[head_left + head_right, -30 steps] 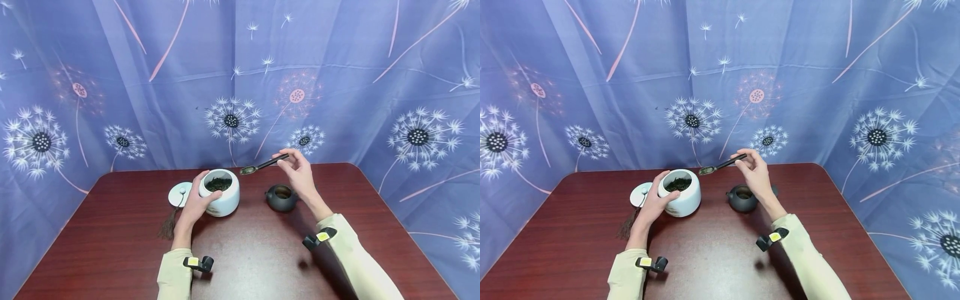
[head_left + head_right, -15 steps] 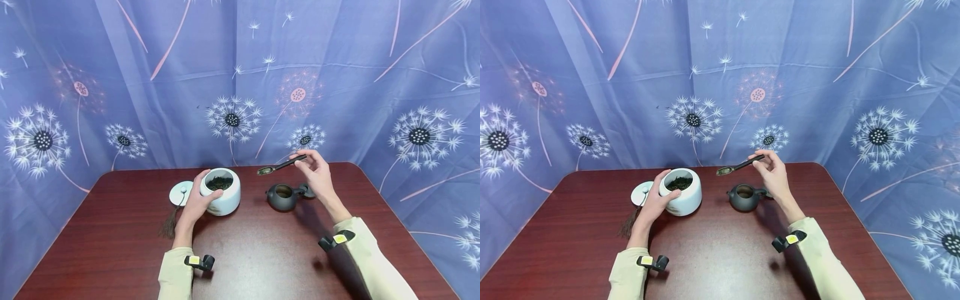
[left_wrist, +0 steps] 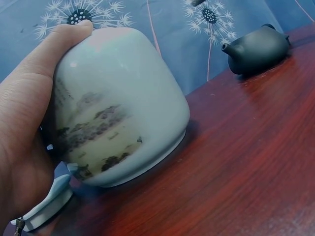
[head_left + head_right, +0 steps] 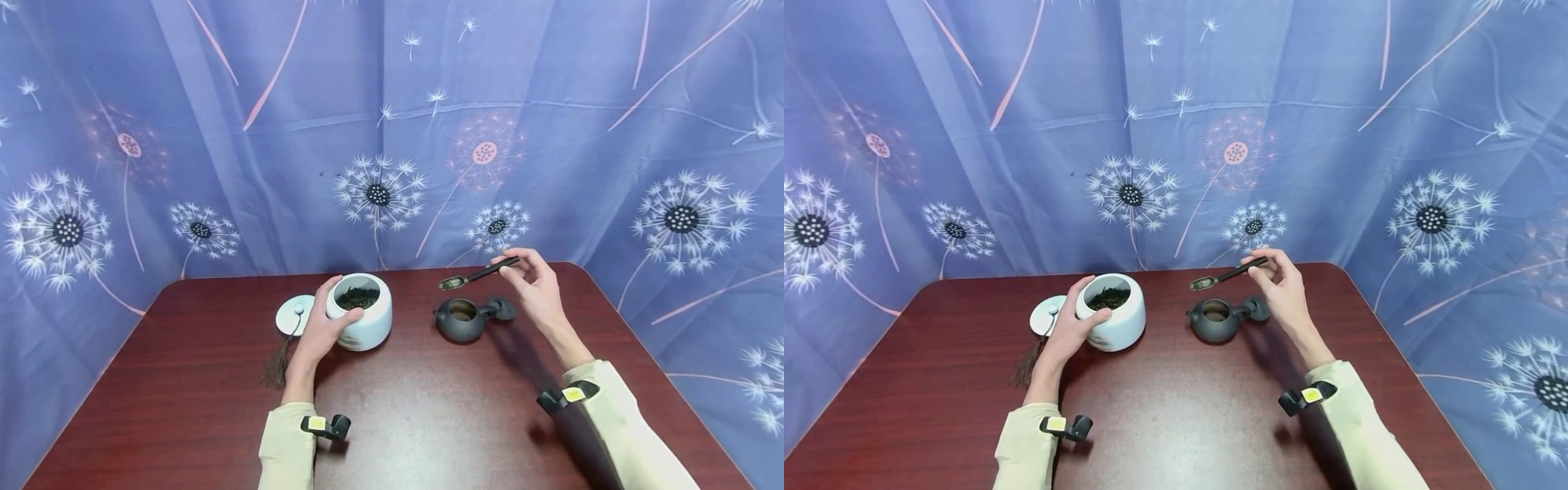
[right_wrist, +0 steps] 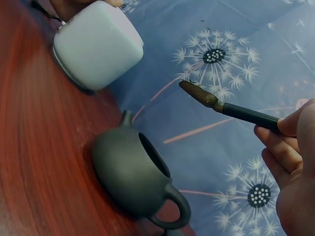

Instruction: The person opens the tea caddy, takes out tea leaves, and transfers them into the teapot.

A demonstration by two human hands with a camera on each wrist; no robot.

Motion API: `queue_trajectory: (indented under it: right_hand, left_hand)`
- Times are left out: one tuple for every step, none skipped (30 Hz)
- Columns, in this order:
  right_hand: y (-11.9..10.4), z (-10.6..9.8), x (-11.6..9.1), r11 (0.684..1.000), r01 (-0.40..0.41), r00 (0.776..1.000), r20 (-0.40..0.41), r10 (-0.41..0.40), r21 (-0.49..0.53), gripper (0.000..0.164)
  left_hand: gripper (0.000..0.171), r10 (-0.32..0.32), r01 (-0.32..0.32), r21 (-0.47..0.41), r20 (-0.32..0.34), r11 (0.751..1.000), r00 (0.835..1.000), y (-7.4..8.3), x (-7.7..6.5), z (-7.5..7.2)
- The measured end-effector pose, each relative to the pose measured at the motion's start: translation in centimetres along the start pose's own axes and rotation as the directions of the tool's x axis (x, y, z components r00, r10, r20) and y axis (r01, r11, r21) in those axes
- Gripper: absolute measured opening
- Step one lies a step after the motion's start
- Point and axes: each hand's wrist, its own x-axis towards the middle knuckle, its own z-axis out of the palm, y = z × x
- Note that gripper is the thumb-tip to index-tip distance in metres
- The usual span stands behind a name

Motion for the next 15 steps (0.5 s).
queue_trajectory:
  right_hand:
    - [0.0,-0.1,0.0,1.000,-0.001,1.000,-0.002,0.001,-0.002,0.033]
    - [-0.1,-0.3,-0.1,1.000,-0.002,1.000,-0.004,0.002,-0.003,0.032]
    - [-0.2,-0.5,-0.1,1.000,0.003,1.000,-0.002,-0.003,-0.007,0.031]
    - [-0.2,-0.6,-0.1,1.000,0.009,1.000,0.002,-0.009,-0.008,0.031]
    - [-0.3,-0.8,-0.1,1.000,0.014,1.000,0.006,-0.014,-0.009,0.030]
    - [-0.5,-1.0,-0.1,1.000,0.021,1.000,0.010,-0.021,-0.014,0.030]
    - [-0.6,-1.2,-0.1,0.999,0.027,1.000,0.014,-0.027,-0.023,0.030]
    - [-0.7,-1.4,-0.1,0.999,0.032,0.999,0.017,-0.032,-0.031,0.030]
    - [-0.7,-1.6,-0.1,0.999,0.038,0.999,0.021,-0.037,-0.038,0.030]
    - [-0.8,-1.8,-0.2,0.998,0.039,0.999,0.021,-0.038,-0.048,0.030]
    - [-0.8,-2.0,-0.2,0.997,0.039,0.999,0.019,-0.038,-0.061,0.030]
    - [-0.8,-2.2,-0.3,0.996,0.040,0.999,0.019,-0.038,-0.077,0.030]
    - [-0.8,-2.4,-0.4,0.995,0.040,0.999,0.018,-0.039,-0.092,0.030]
    - [-0.7,-2.6,-0.4,0.994,0.041,0.999,0.020,-0.039,-0.099,0.030]
    - [-0.7,-2.7,-0.5,0.993,0.041,0.999,0.024,-0.038,-0.111,0.030]
  left_hand:
    - [0.079,-0.007,0.007,0.002,0.002,1.000,1.000,0.0,0.0,-0.1]
    - [0.079,-0.014,0.014,0.001,0.003,1.000,1.000,0.1,0.0,-0.1]
    - [0.079,-0.021,0.021,0.001,0.007,1.000,1.000,0.2,0.0,-0.2]
    - [0.080,-0.028,0.028,0.000,0.011,1.000,1.000,0.4,-0.1,-0.2]
    - [0.081,-0.035,0.035,-0.003,0.015,0.999,0.999,0.6,-0.1,-0.3]
    - [0.081,-0.038,0.038,-0.005,0.020,0.999,0.999,1.0,-0.3,-0.3]
    - [0.081,-0.041,0.041,-0.007,0.024,0.999,0.999,1.4,-0.4,-0.3]
    - [0.081,-0.043,0.043,-0.008,0.027,0.999,0.999,1.9,-0.6,-0.3]
    - [0.081,-0.045,0.045,-0.008,0.029,0.999,0.999,2.3,-0.7,-0.3]
    - [0.081,-0.047,0.047,-0.006,0.032,0.999,0.998,2.7,-0.9,-0.3]
    - [0.081,-0.045,0.045,-0.005,0.033,0.999,0.998,3.1,-1.1,-0.3]
    - [0.081,-0.044,0.045,-0.002,0.035,0.999,0.998,3.4,-1.2,-0.3]
    - [0.081,-0.047,0.047,-0.002,0.035,0.999,0.998,3.4,-1.2,-0.3]
    - [0.081,-0.048,0.048,-0.001,0.037,0.999,0.998,3.5,-1.3,-0.2]
    - [0.082,-0.042,0.043,0.000,0.034,0.999,0.999,3.1,-1.1,-0.2]
